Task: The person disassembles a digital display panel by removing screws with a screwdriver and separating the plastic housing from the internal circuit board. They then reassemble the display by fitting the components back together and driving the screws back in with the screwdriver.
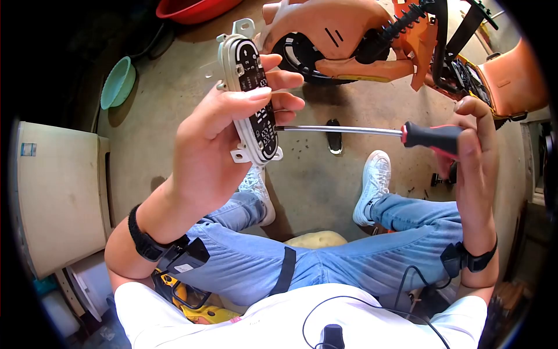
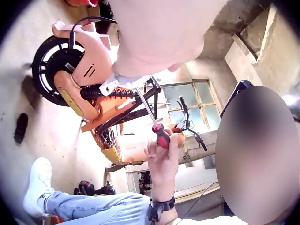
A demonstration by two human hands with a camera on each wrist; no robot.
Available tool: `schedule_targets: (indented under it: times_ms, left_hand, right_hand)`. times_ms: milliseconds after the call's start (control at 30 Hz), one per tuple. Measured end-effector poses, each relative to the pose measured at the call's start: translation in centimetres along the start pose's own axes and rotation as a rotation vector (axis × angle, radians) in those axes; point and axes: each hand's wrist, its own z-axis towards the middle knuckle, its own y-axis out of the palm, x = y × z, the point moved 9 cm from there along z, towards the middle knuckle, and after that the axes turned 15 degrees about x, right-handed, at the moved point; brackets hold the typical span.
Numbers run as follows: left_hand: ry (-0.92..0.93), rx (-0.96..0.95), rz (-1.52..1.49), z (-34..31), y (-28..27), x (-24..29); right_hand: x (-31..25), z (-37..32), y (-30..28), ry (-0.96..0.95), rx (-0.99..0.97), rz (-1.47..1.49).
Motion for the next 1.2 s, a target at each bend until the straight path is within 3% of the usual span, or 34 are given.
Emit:
schedule_targets:
  times_ms: [167, 233, 300, 367, 400, 500, 567, 633, 700, 767, 900, 967, 1033, 1100, 1167, 1200]
  left_hand:
    - [0.018, 0.010, 0.040, -0.1, 0.0, 0.2]
    - [0.049, 0.007, 0.032, 0.1, -0.4, 0.3]
    - [0.042, 0.006, 0.030, 0.1, -0.3, 0.2]
    - [0.035, 0.003, 0.028, 0.0, -0.1, 0.1]
    - [0.025, -0.006, 0.030, -0.1, 0.1, 0.1]
    - [0.022, -0.011, 0.034, -0.1, 0.2, 0.2]
    - [0.032, -0.003, 0.037, -0.1, 0.1, 0.3]
    - [0.036, 0.016, 0.046, 0.0, 0.0, 0.3]
    - [0.033, 0.011, 0.044, 0.0, 0.0, 0.1]
    - [0.031, 0.004, 0.039, 0.0, 0.2, 0.1]
    - [0.032, -0.015, 0.034, -0.1, 0.3, 0.2]
    - [0.031, -0.011, 0.026, 0.0, 0.2, 0.2]
    - [0.032, 0.003, 0.028, 0.0, 0.0, 0.2]
    - [0.028, -0.004, 0.027, 0.0, 0.1, 0.1]
    - [0.025, -0.012, 0.026, -0.2, 0.3, 0.1]
    - [0.024, -0.016, 0.036, -0.3, 0.4, 0.1]
  right_hand:
    - [0.4, -0.2, 0.9, 0.123, -0.037, 0.057]
    - [-1.2, -0.1, 1.2, -0.173, 0.034, 0.048]
    - [-0.9, -0.2, 1.0, -0.165, -0.018, 0.015]
    - [0.1, -0.1, 0.0, -0.063, 0.054, -0.130]
    - [0.6, -0.3, -0.3, 0.029, -0.068, -0.102]
    - [0.4, -0.4, 0.0, 0.138, -0.021, 0.041]
    - [0.8, -0.2, 0.9, 0.080, 0.013, 0.097]
    - [-1.1, 0.0, 0.9, -0.295, 0.037, 0.029]
    - [-1.5, 0.0, 0.7, -0.281, 0.054, 0.051]
    - [0.1, 0.0, -0.2, -0.025, 0.049, -0.067]
    - [0.4, -0.3, 0.2, 0.108, -0.045, 0.055]
    - [0.6, -0.1, 1.0, 0.028, -0.023, 0.061]
    - [-1.4, 0.0, 1.0, -0.311, 0.034, 0.009]
    - [-1.7, -0.1, 0.4, -0.346, 0.052, -0.007]
    - [0.4, -0.2, -0.1, -0.019, -0.041, -0.135]
    - [0.4, -0.3, -0.3, 0.017, 0.037, -0.083]
